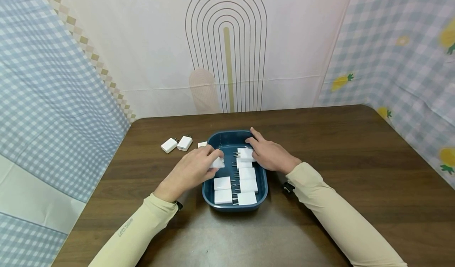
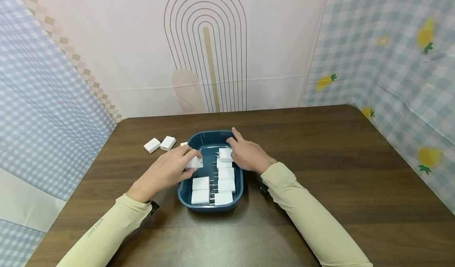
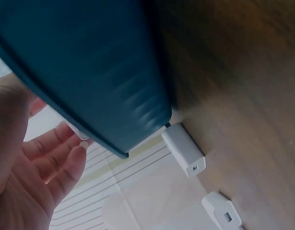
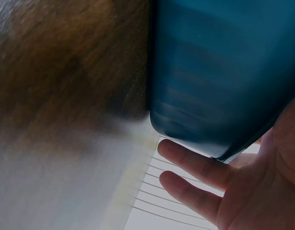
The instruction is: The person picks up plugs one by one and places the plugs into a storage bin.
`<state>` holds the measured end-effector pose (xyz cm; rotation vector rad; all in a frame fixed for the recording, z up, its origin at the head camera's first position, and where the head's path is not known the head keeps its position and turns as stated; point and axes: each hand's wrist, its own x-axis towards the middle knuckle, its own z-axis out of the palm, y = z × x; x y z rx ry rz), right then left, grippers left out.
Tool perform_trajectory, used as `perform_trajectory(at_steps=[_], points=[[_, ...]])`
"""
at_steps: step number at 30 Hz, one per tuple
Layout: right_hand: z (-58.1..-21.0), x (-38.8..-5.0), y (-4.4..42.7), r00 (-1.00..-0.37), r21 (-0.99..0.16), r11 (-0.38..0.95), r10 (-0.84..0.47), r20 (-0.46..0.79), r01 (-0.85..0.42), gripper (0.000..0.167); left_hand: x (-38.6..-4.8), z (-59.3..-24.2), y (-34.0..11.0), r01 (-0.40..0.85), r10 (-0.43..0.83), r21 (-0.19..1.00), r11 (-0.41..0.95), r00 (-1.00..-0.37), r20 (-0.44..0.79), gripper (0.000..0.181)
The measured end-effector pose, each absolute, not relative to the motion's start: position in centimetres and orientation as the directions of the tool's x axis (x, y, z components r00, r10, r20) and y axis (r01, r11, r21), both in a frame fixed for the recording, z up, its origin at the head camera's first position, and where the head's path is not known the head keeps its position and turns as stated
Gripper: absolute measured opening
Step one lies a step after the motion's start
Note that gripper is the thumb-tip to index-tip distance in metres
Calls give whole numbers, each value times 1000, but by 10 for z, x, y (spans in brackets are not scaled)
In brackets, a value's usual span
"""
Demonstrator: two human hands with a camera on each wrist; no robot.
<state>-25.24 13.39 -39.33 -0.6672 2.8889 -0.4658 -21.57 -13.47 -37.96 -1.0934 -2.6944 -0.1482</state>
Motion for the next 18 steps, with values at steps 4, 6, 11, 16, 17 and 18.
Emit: perform_trajectory(at_steps=[4, 6, 11, 16, 17, 18], points=[[-394, -253, 134, -889, -324, 852, -453, -64, -411, 45, -216, -383, -134, 697, 676, -5, 717, -693, 248, 37], [-394, -254, 134, -887, -322, 851, -457, -61, -416, 45, -216, -383, -134, 693, 672, -8, 721, -696, 252, 39], [-393, -254, 134, -888, -323, 850, -457, -58, -416, 45, -216, -383, -133, 670, 652, -21, 742, -715, 252, 43], [-393, -254, 133, -891, -325, 855, -448, -68, -405, 46, -213, -383, -130, 640, 628, -44, 767, -735, 256, 44], [-393, -254, 133, -891, -326, 854, -449, -70, -405, 46, -213, -383, -129, 635, 624, -49, 771, -738, 258, 45], [-393, -254, 133, -890, -327, 853, -451, -69, -407, 46, -212, -383, -129, 630, 620, -52, 775, -740, 260, 45]])
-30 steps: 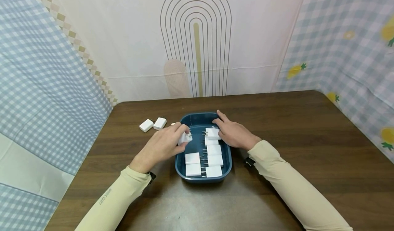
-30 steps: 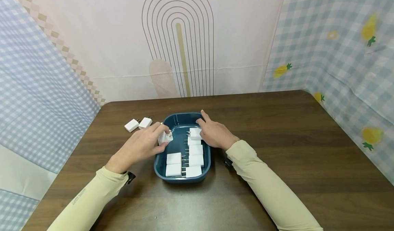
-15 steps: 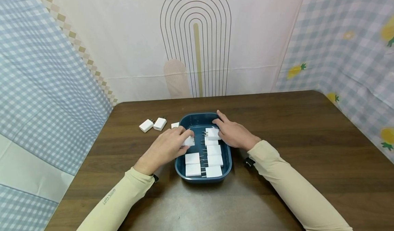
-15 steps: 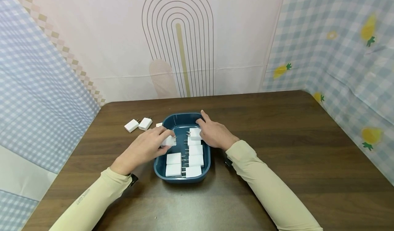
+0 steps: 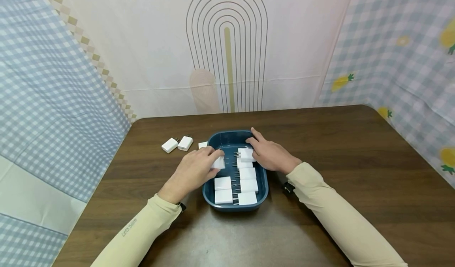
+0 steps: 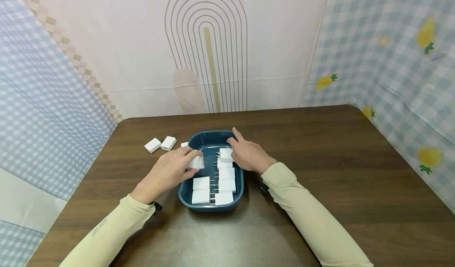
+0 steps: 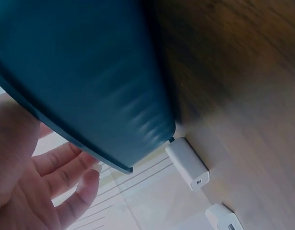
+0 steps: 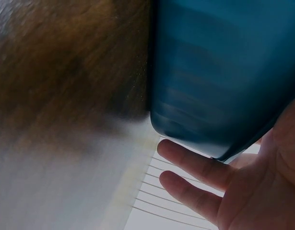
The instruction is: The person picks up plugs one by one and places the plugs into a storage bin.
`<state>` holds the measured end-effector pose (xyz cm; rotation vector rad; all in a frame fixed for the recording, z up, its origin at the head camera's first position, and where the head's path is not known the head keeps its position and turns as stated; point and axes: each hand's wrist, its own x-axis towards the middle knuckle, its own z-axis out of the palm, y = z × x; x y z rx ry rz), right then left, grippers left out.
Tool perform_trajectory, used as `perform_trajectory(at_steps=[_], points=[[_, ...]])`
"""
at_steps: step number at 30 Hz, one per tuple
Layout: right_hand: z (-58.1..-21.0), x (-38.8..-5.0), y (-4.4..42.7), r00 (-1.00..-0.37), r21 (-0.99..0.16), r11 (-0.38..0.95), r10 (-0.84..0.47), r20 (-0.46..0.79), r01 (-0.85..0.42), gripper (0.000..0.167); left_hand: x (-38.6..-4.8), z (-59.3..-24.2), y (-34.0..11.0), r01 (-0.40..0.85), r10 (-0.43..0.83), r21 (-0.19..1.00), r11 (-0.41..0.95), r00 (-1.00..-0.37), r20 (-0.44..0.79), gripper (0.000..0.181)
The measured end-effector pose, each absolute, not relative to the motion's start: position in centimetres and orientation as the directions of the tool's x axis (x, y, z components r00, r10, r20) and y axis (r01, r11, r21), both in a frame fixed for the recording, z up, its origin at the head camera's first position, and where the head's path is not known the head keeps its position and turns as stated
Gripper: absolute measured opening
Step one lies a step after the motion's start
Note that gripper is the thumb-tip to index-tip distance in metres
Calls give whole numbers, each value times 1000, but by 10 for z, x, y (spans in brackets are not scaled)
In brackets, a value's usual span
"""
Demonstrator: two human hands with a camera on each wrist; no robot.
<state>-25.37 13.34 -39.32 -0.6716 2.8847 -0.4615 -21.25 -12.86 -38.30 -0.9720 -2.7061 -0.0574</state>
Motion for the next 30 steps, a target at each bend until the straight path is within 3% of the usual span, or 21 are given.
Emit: perform_trajectory(at_steps=[14, 30], points=[[-394, -254, 133, -892, -328, 855, -447, -73, -402, 46, -212, -384, -126, 599, 592, -57, 799, -765, 255, 47], [-394, -255, 133, -895, -333, 855, -442, -69, -396, 45, -213, -385, -126, 607, 605, -83, 791, -751, 265, 47]])
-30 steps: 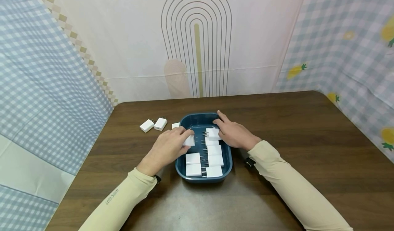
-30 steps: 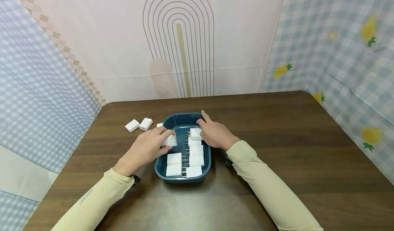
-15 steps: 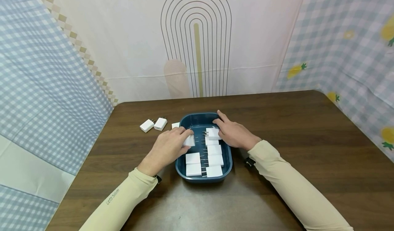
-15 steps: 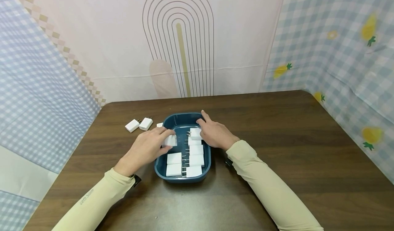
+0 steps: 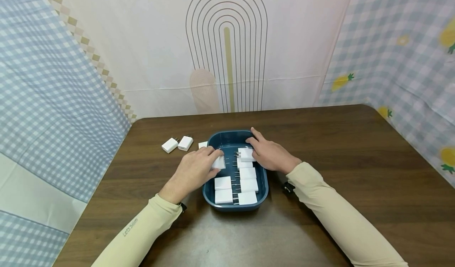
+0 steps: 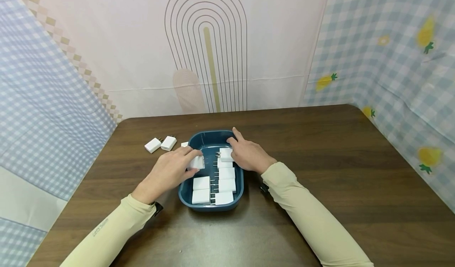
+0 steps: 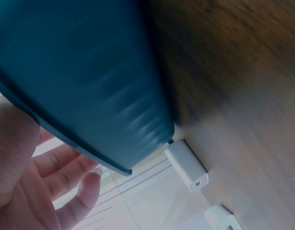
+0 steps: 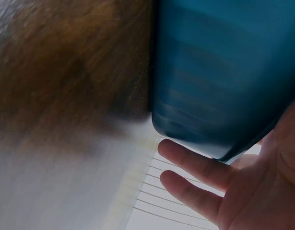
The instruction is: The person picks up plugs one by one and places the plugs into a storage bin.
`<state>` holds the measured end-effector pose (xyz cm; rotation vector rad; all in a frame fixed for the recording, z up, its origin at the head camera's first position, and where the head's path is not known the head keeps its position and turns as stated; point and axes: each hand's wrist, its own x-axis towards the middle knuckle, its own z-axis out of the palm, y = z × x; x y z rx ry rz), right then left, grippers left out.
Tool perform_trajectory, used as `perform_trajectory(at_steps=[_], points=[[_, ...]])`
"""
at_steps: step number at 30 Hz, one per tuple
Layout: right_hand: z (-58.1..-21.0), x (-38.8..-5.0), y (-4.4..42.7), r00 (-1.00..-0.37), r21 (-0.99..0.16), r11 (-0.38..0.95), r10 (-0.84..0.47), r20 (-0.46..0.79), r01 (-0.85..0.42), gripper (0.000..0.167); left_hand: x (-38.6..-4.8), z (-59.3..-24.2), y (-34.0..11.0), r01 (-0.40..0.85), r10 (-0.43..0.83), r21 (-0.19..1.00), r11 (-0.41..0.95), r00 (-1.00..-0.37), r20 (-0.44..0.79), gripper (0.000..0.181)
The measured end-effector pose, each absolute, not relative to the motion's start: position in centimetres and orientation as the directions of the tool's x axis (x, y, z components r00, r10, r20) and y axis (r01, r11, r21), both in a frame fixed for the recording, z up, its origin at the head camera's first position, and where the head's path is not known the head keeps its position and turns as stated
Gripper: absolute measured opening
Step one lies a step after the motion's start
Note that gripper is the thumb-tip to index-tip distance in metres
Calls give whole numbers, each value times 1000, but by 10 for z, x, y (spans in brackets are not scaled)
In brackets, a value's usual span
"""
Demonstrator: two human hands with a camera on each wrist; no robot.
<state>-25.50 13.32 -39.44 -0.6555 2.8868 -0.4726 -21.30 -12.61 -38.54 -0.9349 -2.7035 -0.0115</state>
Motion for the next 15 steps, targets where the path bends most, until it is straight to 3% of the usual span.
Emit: perform_trajectory(at_steps=[15], points=[[-395, -255, 133, -894, -346, 851, -443, -65, -396, 45, -213, -385, -126, 602, 599, -74, 795, -762, 246, 47]])
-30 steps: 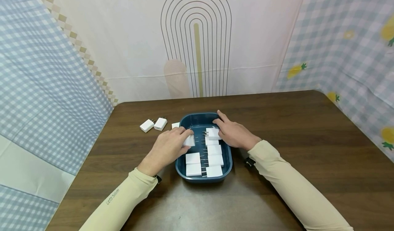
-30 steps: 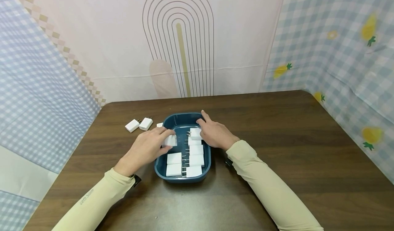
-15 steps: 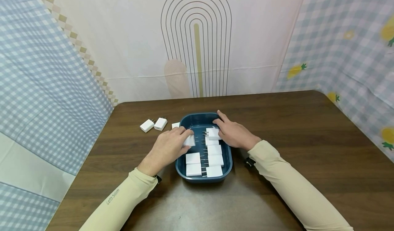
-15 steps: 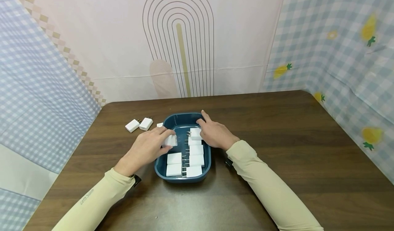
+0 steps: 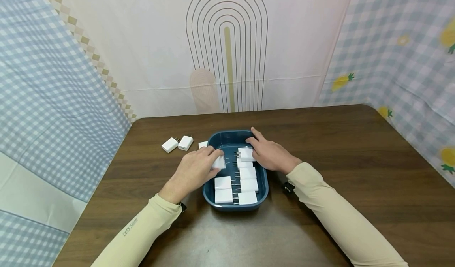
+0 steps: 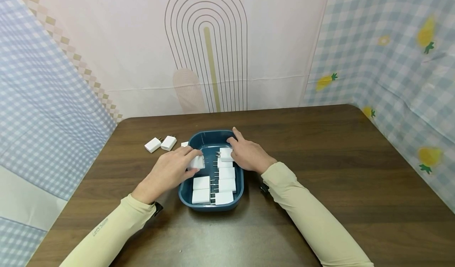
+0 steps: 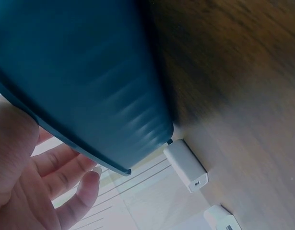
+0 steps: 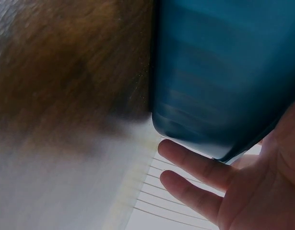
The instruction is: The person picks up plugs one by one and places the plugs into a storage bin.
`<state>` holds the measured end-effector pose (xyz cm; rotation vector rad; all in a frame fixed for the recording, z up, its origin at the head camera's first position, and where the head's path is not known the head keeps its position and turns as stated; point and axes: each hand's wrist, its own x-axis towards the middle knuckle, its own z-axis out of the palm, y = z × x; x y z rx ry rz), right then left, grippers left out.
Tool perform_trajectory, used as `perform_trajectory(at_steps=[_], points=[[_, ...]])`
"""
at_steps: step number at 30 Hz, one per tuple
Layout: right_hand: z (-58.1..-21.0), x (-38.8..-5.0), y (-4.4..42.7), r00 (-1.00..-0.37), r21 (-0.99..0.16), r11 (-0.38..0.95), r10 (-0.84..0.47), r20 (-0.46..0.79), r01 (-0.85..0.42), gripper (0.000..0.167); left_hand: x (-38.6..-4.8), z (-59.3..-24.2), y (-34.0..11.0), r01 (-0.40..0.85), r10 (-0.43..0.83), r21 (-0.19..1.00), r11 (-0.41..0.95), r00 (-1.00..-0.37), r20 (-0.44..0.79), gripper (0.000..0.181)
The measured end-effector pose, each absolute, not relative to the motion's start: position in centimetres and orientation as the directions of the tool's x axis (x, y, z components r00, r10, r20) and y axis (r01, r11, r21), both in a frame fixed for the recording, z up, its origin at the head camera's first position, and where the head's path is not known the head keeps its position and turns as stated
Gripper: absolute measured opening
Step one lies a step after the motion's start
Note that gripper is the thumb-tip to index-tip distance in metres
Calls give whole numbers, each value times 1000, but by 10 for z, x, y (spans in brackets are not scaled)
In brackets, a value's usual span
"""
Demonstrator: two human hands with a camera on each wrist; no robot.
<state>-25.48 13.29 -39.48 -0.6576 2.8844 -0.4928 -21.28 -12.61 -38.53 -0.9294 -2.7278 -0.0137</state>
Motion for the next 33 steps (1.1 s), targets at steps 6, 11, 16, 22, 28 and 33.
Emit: perform_trajectory(at_steps=[6, 11, 16, 22, 28, 33], points=[[-394, -255, 133, -895, -345, 852, -441, -65, -395, 45, -213, -386, -126, 599, 597, -74, 797, -765, 244, 46], [-394, -255, 133, -896, -346, 853, -438, -71, -390, 46, -213, -386, -126, 598, 595, -70, 799, -767, 241, 46], [-394, -254, 133, -896, -346, 853, -438, -69, -391, 46, -213, -386, -127, 603, 599, -69, 795, -762, 245, 46], [-394, -254, 132, -896, -356, 850, -439, -72, -388, 46, -213, -386, -127, 607, 603, -69, 791, -757, 252, 45], [-394, -254, 133, -894, -355, 849, -442, -72, -391, 46, -213, -386, -127, 609, 606, -73, 790, -754, 254, 45], [-394, -253, 133, -894, -357, 848, -442, -71, -391, 46, -212, -386, -127, 610, 606, -71, 789, -754, 252, 45]])
